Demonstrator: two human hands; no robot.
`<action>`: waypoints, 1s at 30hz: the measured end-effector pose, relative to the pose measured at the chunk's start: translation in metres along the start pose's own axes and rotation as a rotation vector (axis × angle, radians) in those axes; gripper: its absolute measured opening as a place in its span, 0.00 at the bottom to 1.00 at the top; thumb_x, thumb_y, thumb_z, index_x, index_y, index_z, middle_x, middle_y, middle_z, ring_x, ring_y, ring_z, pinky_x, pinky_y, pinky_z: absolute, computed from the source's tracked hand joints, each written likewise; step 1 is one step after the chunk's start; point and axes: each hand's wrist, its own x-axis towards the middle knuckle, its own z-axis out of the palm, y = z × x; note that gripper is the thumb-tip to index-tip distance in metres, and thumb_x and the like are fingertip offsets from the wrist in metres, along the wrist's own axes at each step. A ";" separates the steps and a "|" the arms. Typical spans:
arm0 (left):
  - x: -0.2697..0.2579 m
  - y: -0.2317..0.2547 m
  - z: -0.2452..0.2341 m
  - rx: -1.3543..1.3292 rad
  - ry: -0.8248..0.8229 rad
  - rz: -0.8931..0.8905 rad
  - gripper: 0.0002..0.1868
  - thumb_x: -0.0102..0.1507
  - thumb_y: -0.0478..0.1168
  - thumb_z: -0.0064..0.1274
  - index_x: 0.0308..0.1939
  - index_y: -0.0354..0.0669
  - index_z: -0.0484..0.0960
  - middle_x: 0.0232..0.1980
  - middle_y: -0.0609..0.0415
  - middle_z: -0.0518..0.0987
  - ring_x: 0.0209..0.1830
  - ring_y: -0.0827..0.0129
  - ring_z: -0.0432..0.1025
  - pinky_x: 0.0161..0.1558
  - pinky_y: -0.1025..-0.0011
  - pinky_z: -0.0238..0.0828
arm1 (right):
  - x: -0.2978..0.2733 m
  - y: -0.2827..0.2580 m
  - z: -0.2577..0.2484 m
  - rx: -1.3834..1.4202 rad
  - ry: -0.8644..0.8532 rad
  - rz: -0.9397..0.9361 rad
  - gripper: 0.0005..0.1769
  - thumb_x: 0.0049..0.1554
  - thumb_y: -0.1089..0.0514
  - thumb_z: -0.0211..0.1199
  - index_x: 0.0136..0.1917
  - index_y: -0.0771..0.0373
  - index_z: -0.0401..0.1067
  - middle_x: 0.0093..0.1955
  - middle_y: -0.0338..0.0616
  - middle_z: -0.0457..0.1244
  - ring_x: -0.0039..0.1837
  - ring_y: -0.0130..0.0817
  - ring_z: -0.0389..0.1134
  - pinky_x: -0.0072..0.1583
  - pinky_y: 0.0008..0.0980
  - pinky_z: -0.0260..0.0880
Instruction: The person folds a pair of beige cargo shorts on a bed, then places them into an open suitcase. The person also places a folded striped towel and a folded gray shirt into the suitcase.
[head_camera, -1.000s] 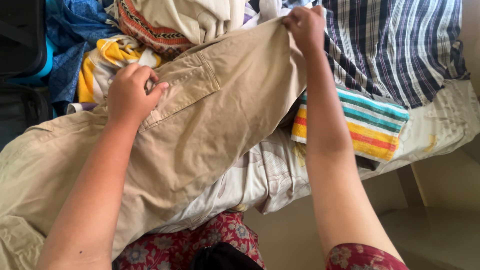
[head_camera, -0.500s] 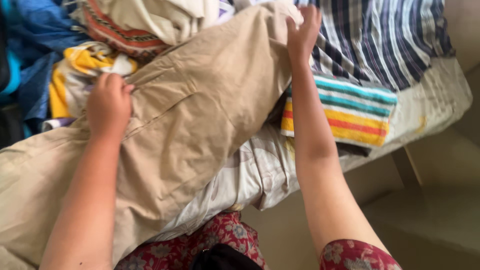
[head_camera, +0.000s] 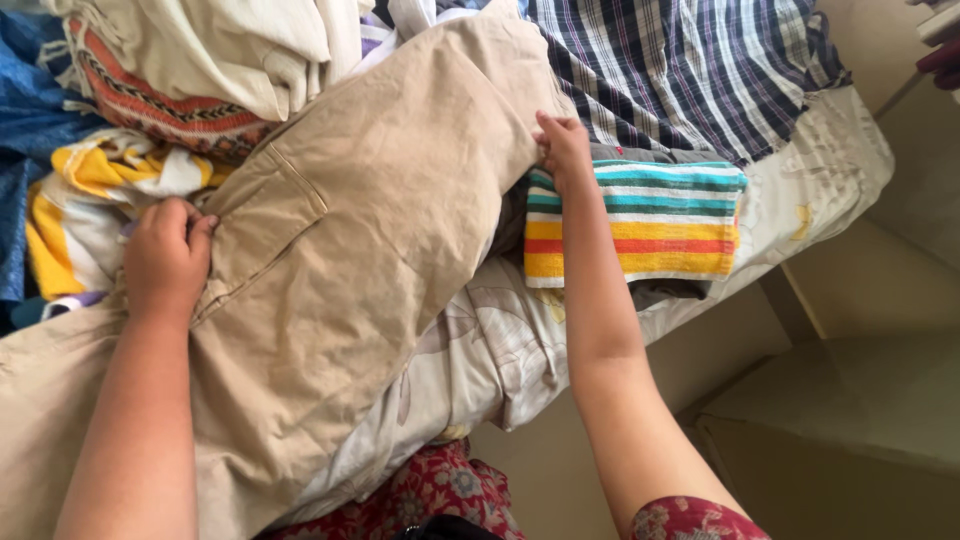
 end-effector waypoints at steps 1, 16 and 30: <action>0.000 -0.002 0.000 0.008 -0.001 0.006 0.13 0.72 0.40 0.60 0.39 0.37 0.75 0.41 0.42 0.77 0.45 0.42 0.71 0.46 0.50 0.67 | 0.011 0.005 0.001 -0.038 0.057 -0.075 0.29 0.53 0.51 0.71 0.61 0.71 0.67 0.43 0.51 0.65 0.41 0.38 0.65 0.42 0.35 0.64; -0.012 -0.015 0.014 0.018 -0.014 0.015 0.13 0.73 0.40 0.58 0.39 0.37 0.73 0.42 0.43 0.77 0.45 0.45 0.71 0.47 0.54 0.66 | 0.121 0.001 -0.014 -0.582 0.122 -0.062 0.36 0.56 0.35 0.71 0.59 0.69 0.74 0.55 0.55 0.68 0.53 0.43 0.69 0.52 0.43 0.68; -0.023 -0.037 0.026 0.056 -0.021 0.001 0.14 0.74 0.38 0.59 0.37 0.37 0.72 0.43 0.45 0.76 0.45 0.47 0.69 0.49 0.57 0.67 | 0.204 -0.059 -0.022 -0.654 0.690 -0.613 0.09 0.59 0.52 0.67 0.54 0.48 0.76 0.55 0.32 0.70 0.61 0.39 0.71 0.63 0.55 0.64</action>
